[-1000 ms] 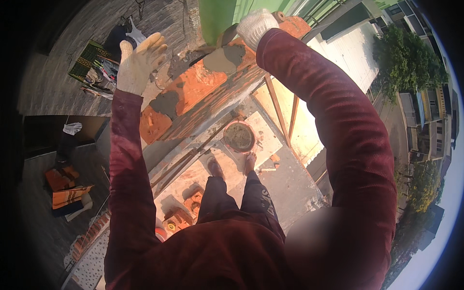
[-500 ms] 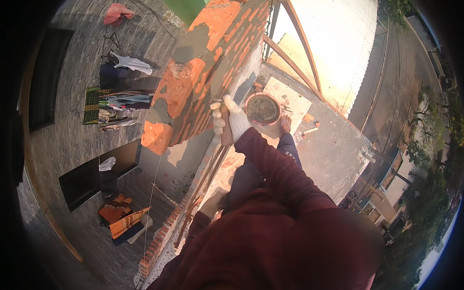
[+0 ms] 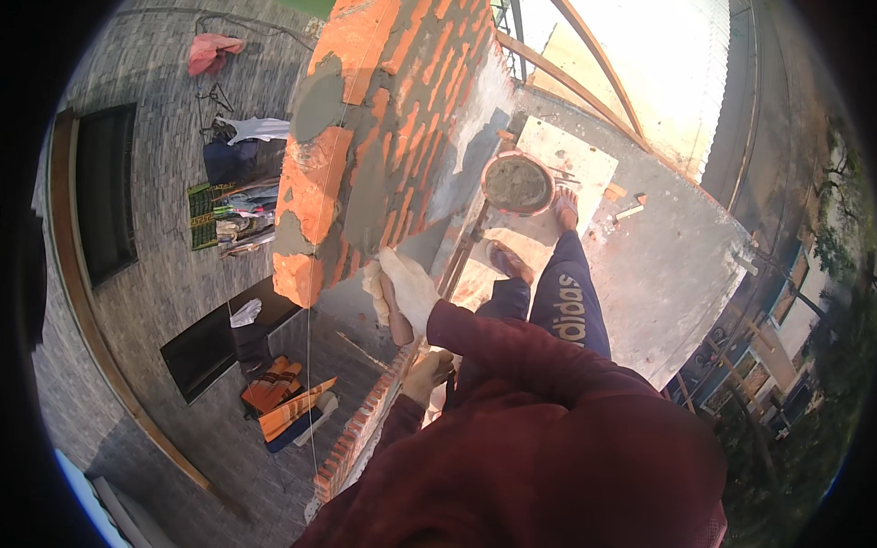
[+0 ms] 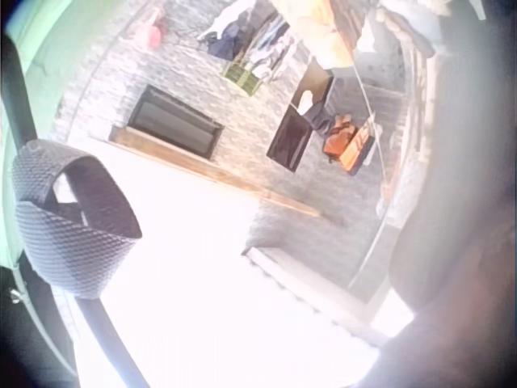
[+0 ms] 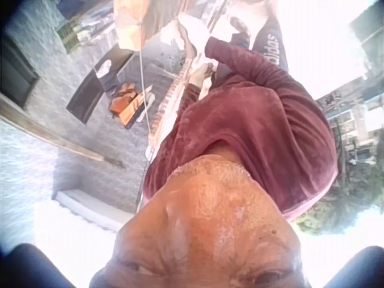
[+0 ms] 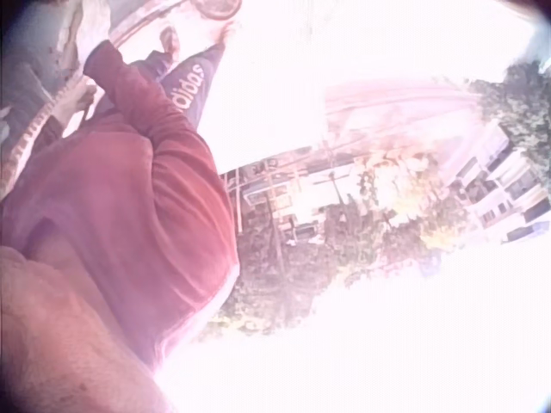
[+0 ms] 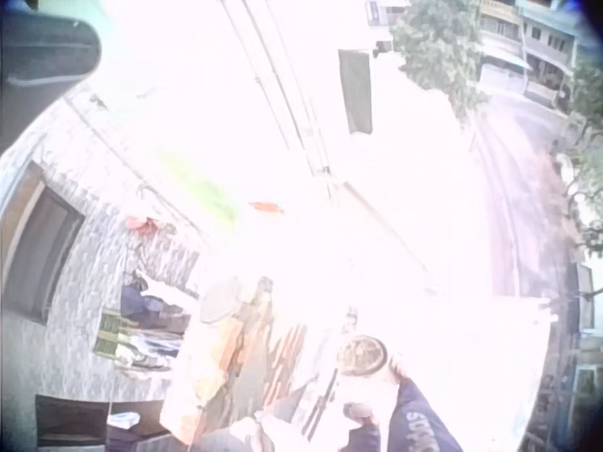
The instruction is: The person lays bricks on a rooftop wall using a trowel to apply mortar. They repeatedly scoop mortar from a bucket, spread it on the bricks, and place new bricks into the wall, tapping them into position.
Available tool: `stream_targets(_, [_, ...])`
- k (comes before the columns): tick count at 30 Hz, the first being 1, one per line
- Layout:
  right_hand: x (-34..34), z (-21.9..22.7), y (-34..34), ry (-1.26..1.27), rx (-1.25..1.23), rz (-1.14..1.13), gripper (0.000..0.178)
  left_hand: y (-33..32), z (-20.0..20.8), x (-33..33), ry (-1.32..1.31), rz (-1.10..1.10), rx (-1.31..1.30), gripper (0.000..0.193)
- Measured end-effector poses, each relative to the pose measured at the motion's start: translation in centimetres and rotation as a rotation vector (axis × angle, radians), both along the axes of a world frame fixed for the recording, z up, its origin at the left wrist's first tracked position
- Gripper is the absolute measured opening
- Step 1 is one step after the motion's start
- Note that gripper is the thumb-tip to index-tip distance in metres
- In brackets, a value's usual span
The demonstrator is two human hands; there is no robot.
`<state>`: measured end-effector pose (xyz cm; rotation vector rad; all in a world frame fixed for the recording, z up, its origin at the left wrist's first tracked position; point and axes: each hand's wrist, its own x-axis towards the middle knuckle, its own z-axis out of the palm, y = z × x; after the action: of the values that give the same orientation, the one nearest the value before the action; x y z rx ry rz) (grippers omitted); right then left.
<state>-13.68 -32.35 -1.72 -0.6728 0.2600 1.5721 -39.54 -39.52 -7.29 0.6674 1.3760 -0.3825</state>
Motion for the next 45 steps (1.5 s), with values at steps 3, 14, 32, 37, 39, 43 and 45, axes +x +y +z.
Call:
stream_targets(3, [2.8, -0.5, 3.7, -0.042, 0.06, -0.058, 0.041, -1.9, -2.7, 0.2, -0.112, -0.025, -0.011, 0.05])
stream_targets(14, [24.3, -13.6, -0.2, -2.025, 0.214, 0.317, 0.036, -6.5, -5.8, 4.7, -0.048, -0.733, 0.445, 0.057])
stream_targets(32, [37.2, -18.9, -4.6, -2.149, -0.204, 0.797, 0.046, -12.0, -13.7, 11.4, 0.052, -1.023, 0.637, 0.073])
stream_targets(37, [29.2, -30.5, -9.1, -2.008, -0.406, 1.462, 0.024, -10.1, -17.9, 13.7, 0.037, -1.031, 0.796, 0.073])
stream_targets(39, [26.9, -36.5, -7.8, -1.772, -0.56, 1.657, 0.03, -9.7, -18.6, 13.6, 0.032, -1.066, 0.762, 0.072])
stream_targets(43, [24.0, -47.8, -5.4, -1.618, -0.562, 1.693, 0.03, -9.8, -19.2, 13.1, 0.006, -1.047, 0.776, 0.071])
stream_targets(45, [23.0, -50.9, -3.9, -1.619, -0.44, 1.805, 0.027, -10.0, -19.0, 12.8, 0.014, -1.034, 0.787, 0.07])
